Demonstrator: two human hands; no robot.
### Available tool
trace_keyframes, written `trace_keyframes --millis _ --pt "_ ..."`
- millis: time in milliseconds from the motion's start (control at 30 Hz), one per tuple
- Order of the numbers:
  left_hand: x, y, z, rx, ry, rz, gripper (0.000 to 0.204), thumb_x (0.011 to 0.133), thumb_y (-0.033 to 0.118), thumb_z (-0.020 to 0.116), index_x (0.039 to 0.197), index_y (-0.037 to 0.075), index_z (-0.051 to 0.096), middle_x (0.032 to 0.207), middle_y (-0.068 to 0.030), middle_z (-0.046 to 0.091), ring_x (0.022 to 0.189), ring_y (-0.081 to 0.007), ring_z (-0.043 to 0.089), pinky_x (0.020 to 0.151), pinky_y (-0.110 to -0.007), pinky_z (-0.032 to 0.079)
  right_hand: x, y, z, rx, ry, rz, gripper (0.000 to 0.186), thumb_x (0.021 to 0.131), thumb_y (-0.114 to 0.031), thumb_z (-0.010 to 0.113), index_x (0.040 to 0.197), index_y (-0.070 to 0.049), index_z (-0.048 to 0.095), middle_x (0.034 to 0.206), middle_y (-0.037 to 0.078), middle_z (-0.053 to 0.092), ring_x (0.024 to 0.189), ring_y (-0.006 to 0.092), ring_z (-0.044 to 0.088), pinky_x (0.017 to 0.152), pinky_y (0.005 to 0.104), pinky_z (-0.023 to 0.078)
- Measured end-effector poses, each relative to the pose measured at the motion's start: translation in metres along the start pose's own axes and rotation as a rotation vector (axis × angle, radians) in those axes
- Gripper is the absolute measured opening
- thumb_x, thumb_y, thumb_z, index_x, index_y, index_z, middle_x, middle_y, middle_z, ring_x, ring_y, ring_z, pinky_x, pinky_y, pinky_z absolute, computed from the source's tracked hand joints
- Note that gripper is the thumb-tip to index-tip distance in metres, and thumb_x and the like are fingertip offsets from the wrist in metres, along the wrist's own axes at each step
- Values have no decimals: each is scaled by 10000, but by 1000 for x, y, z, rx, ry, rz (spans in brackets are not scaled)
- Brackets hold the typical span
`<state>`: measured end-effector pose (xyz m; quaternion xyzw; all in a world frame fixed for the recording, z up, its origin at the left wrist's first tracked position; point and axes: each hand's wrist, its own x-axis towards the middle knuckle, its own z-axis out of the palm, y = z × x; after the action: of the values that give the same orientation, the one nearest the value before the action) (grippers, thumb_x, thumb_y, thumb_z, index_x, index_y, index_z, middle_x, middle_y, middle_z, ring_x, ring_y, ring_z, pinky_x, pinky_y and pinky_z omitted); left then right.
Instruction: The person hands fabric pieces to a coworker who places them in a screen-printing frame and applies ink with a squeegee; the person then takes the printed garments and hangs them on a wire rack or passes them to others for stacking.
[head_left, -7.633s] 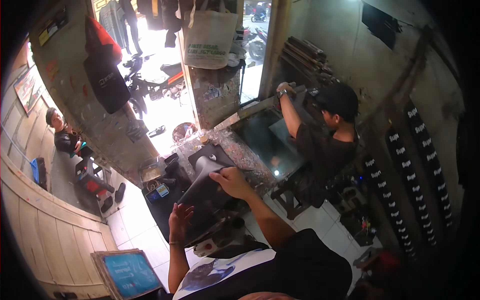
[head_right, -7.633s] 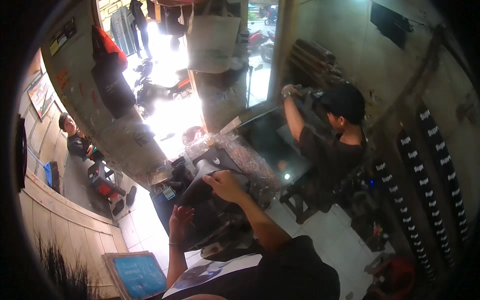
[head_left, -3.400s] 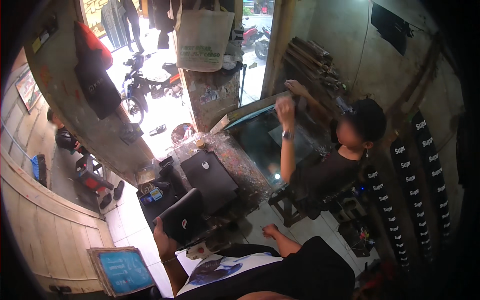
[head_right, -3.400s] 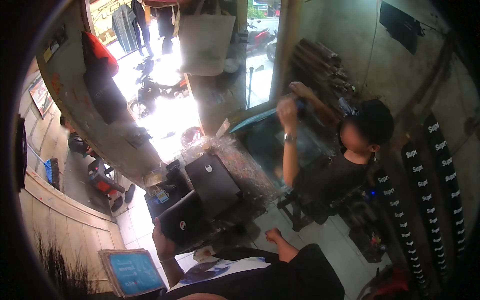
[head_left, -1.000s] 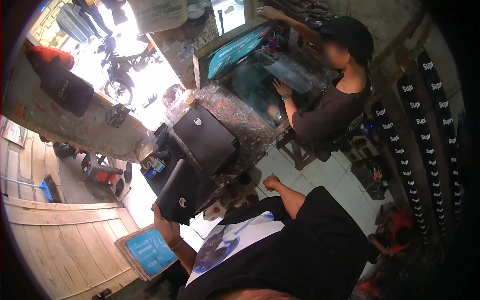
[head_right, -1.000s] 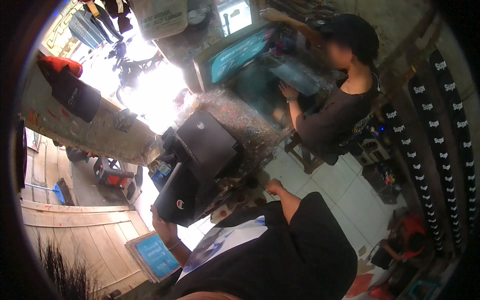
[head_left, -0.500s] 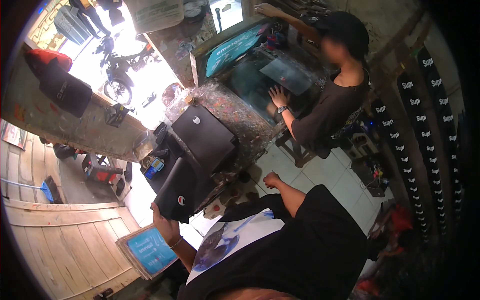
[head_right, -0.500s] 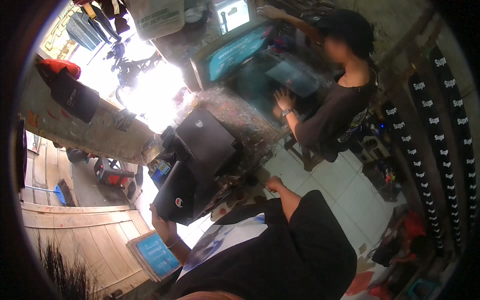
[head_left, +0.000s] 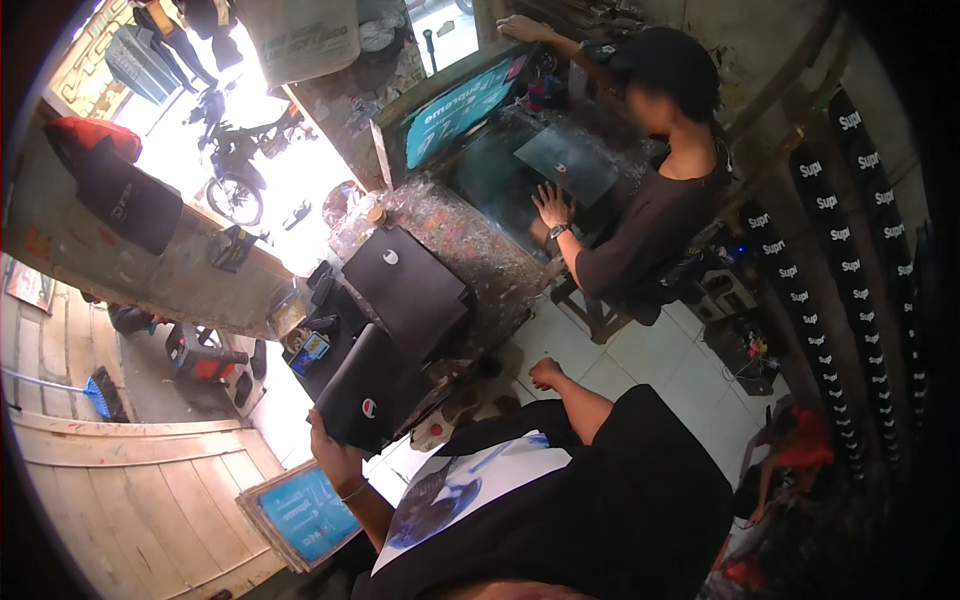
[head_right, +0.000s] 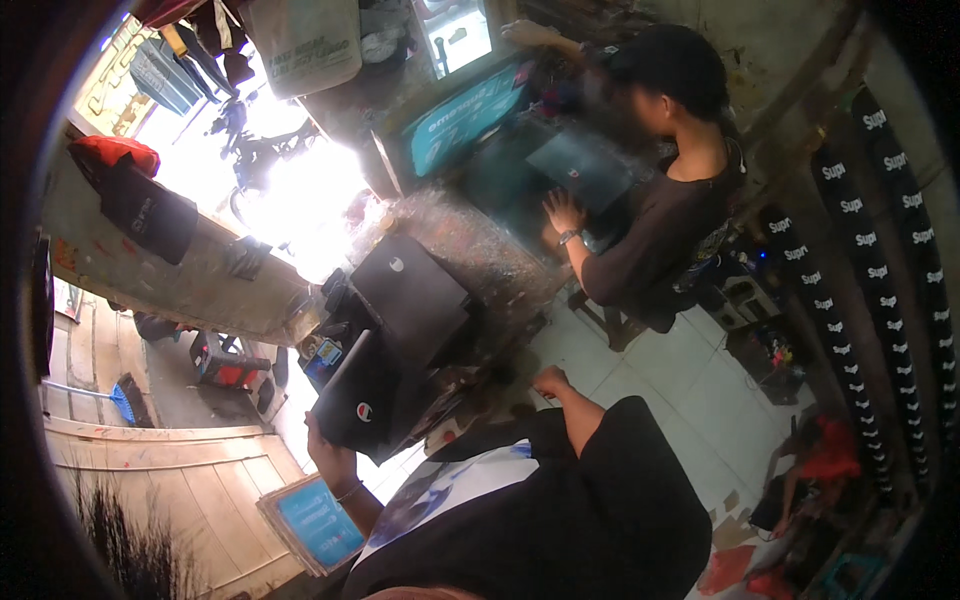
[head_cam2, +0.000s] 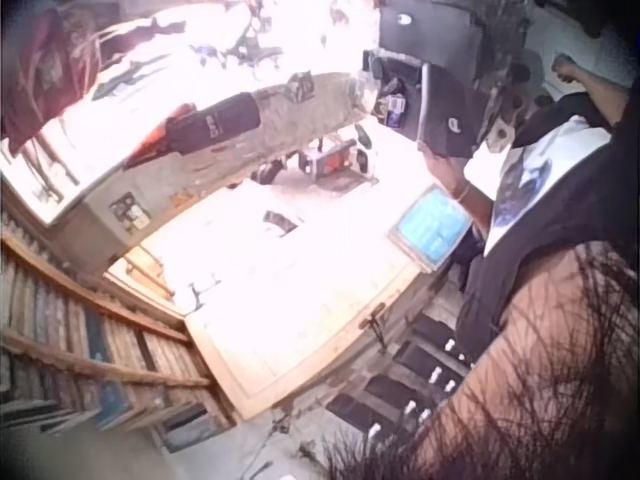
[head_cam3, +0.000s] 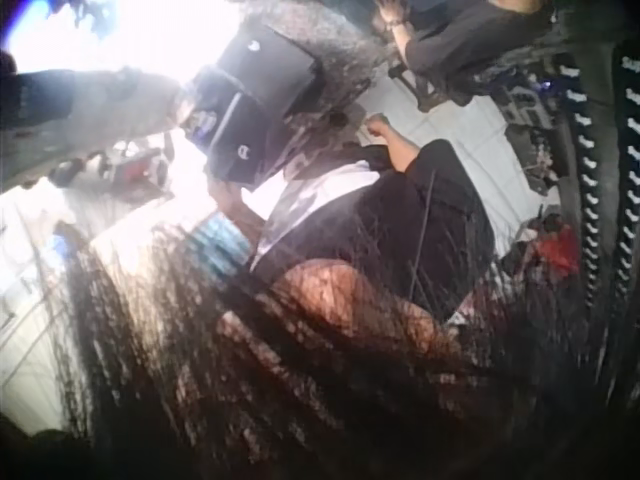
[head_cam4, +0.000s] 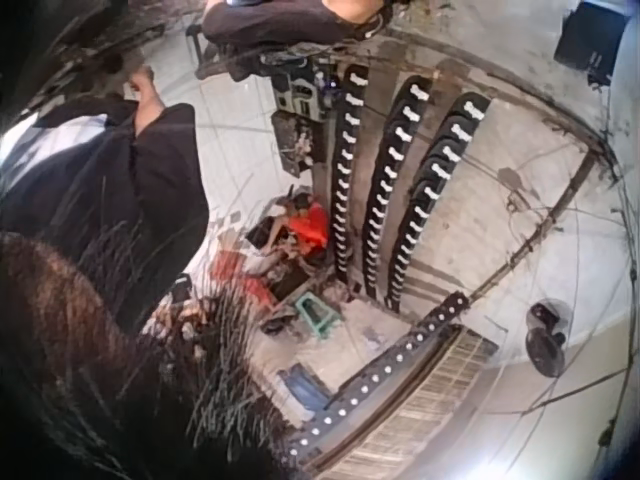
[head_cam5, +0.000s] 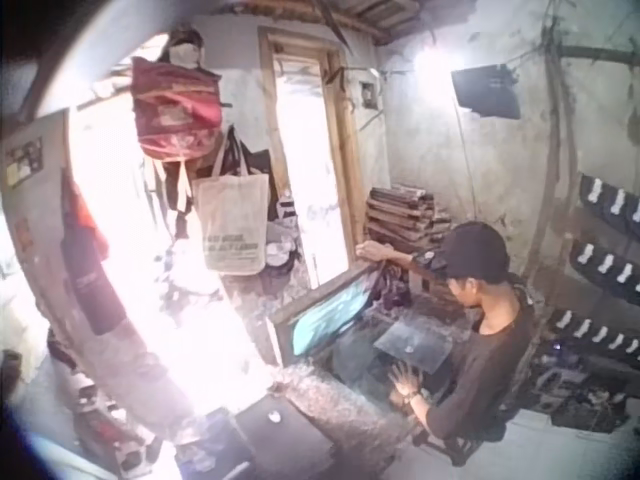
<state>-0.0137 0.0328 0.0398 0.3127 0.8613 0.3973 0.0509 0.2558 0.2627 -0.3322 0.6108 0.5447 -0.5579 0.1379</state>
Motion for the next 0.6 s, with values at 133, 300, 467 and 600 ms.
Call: trace_keyframes --millis 133,300,467,600 --pt "9 0 0 -934 20 -375 288 942 169 418 1091 -69 480 1017 -146 578 908 -201 561 831 -294 438 12 10 5 71 -20 2 184 762 -169 554 799 -2 624 699 84 637 540 168 617 453 289 502" --pt "4 -1 0 -771 13 -339 337 955 223 387 1086 -74 476 1022 -145 571 918 -174 544 839 -278 438 -1 0 1 81 -25 -4 186 773 -173 559 813 -2 620 708 86 638 555 169 620 457 291 502" --pt "0 -7 4 -1038 23 -387 349 964 230 354 1084 -75 476 1022 -150 571 918 -187 551 829 -266 441 -2 0 -3 11 -59 -22 205 782 -181 557 830 10 616 726 96 640 573 172 623 473 297 507" --pt "1 -7 4 -1031 43 -386 439 947 335 371 1066 -76 470 1054 -178 559 942 -228 581 818 -337 494 -6 -4 -7 27 -63 -25 210 787 -181 556 840 12 618 729 102 638 580 171 622 479 298 508"
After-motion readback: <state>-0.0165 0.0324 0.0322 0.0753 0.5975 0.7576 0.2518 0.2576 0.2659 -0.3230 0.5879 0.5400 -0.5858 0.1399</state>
